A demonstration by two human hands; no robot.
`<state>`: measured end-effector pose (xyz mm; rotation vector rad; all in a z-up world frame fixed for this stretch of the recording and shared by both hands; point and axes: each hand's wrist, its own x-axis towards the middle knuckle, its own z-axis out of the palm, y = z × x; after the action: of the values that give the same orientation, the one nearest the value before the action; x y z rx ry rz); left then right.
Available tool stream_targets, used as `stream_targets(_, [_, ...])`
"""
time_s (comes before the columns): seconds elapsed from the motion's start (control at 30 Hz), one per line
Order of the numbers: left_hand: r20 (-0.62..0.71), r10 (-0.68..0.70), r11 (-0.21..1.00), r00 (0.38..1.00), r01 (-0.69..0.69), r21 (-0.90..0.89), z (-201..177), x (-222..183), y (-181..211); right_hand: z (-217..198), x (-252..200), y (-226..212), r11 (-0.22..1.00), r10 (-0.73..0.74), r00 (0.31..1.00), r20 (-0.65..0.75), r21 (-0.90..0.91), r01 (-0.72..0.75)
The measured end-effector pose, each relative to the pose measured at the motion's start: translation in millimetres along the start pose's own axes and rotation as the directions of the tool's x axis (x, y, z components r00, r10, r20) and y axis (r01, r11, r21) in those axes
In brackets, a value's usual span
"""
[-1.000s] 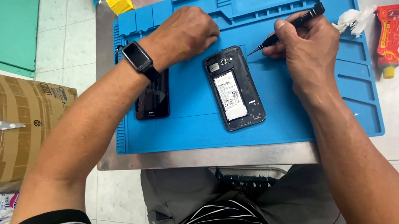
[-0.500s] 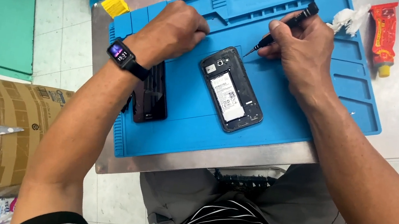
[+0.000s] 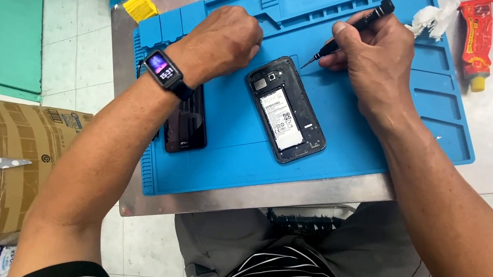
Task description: Disassembling a mobile phone by removing internal screws with a precision screwdriver on a repair mat.
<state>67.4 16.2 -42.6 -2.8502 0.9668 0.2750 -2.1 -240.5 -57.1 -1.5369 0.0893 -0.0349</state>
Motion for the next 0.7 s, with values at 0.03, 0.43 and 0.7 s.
stream_targets(0.03, [-0.001,-0.001,1.0,1.0,0.001,0.001,-1,2,1,0,0,0,1.0,-0.001,1.0,0.001,0.001,0.001])
stream_targets(0.43, [-0.077,-0.116,0.947,0.99,0.087,-0.309,-37,13,-9,1,-1,-5,1.0,0.011,1.0,-0.004,-0.015,-0.011])
stream_targets(0.7, [-0.091,-0.014,0.98,0.996,-0.004,-0.199,-31,21,-14,1,-1,-7,0.998,0.065,0.998,-0.023,-0.001,-0.065])
